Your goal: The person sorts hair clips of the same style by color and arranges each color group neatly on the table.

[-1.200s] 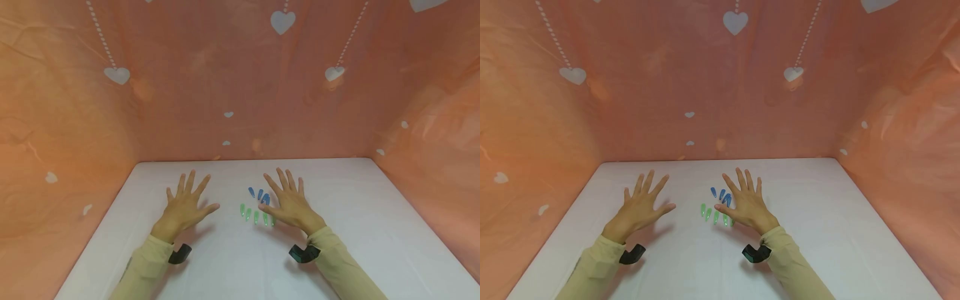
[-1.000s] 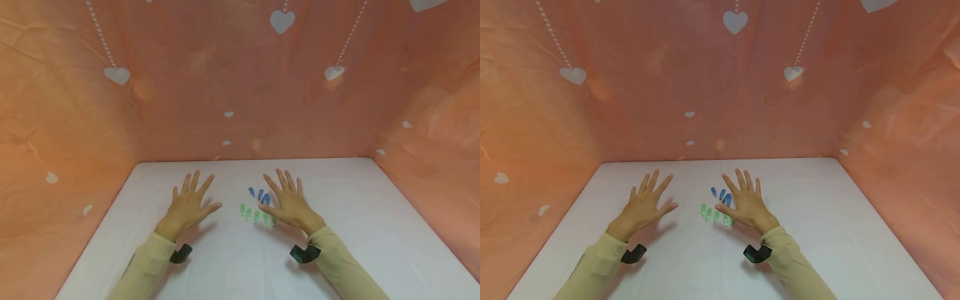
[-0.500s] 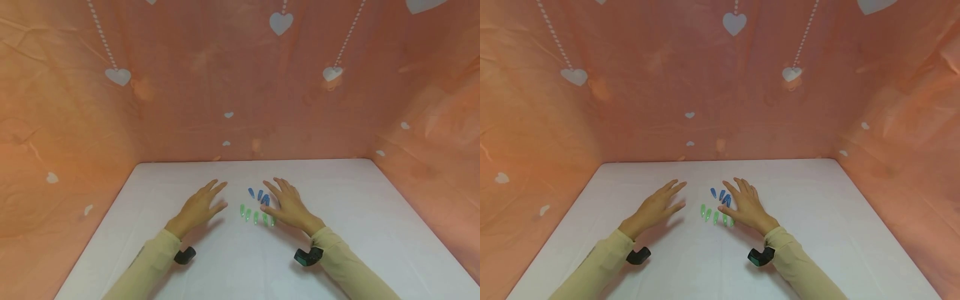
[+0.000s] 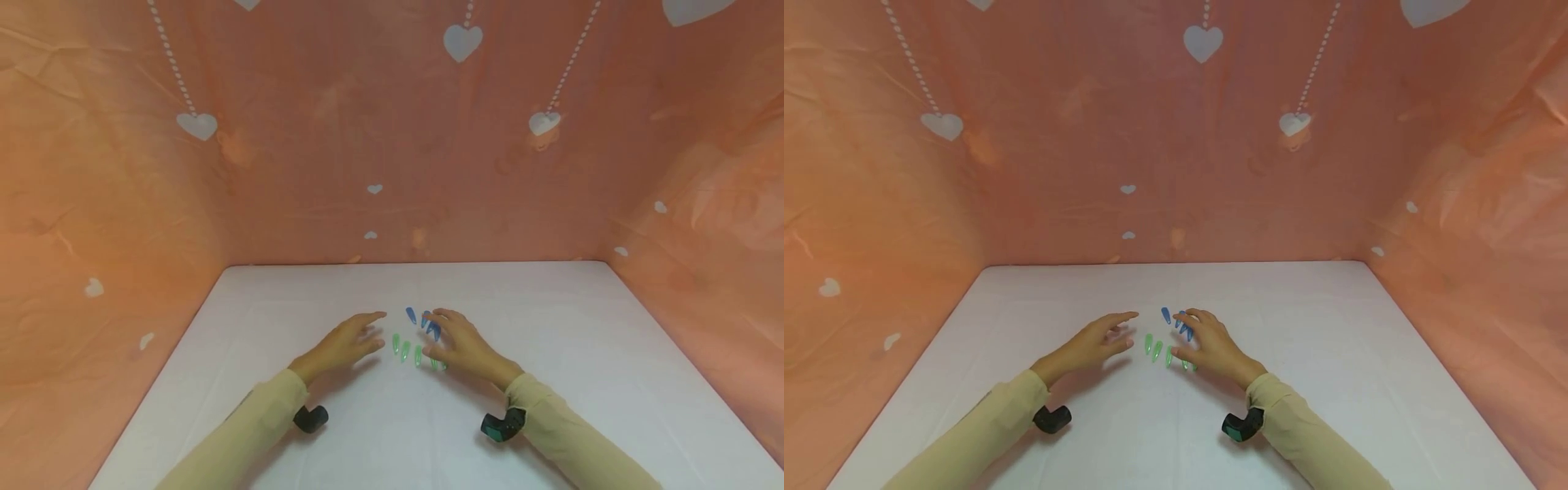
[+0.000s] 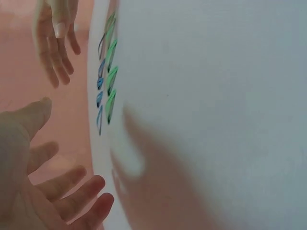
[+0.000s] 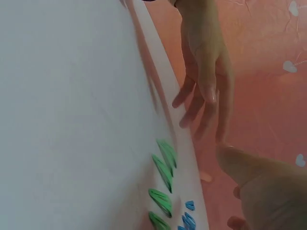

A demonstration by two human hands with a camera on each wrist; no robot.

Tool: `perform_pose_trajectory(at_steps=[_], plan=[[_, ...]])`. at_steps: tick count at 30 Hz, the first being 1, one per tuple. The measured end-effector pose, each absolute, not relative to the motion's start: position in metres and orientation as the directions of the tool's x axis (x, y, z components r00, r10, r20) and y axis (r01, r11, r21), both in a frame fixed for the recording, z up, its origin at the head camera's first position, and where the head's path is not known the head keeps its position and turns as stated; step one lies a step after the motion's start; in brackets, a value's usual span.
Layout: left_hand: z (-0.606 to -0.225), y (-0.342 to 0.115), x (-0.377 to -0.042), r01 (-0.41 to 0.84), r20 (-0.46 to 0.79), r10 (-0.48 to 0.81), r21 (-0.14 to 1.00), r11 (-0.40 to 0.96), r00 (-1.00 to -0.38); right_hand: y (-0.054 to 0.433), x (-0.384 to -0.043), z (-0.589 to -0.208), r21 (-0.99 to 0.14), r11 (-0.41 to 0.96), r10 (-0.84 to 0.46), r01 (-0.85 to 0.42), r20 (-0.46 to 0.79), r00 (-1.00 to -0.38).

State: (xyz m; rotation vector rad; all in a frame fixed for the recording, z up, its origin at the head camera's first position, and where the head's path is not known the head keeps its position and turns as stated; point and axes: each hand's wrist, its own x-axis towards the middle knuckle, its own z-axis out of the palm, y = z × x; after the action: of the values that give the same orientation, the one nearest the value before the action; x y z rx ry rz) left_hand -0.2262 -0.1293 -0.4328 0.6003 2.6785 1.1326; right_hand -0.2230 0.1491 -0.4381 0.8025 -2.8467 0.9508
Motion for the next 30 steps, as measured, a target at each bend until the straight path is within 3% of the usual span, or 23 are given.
perform_pose_trajectory(at_steps=[8,15,22,30], plan=[[-0.442,-0.123,-0.234,0.291,-0.006,0.438,0.737,0.609,-0.899,0.145,-0.229,-0.446,-0.676,0.588,-0.501,-0.444,0.127,-0.856],[-0.448,-0.119,-0.241,0.319,0.026,0.467,0.763,0.562,-0.884,0.141,-0.237,-0.450,-0.644,0.546,-0.556,-0.536,0.200,-0.807],[-0.452,-0.114,-0.245,0.288,0.023,0.434,0.780,0.556,-0.901,0.133,-0.239,-0.454,-0.733,0.491,-0.554,-0.471,0.154,-0.818],[-0.457,-0.105,-0.243,0.232,0.007,0.376,0.796,0.559,-0.927,0.127,-0.244,-0.467,-0.757,0.472,-0.552,-0.451,0.145,-0.821]])
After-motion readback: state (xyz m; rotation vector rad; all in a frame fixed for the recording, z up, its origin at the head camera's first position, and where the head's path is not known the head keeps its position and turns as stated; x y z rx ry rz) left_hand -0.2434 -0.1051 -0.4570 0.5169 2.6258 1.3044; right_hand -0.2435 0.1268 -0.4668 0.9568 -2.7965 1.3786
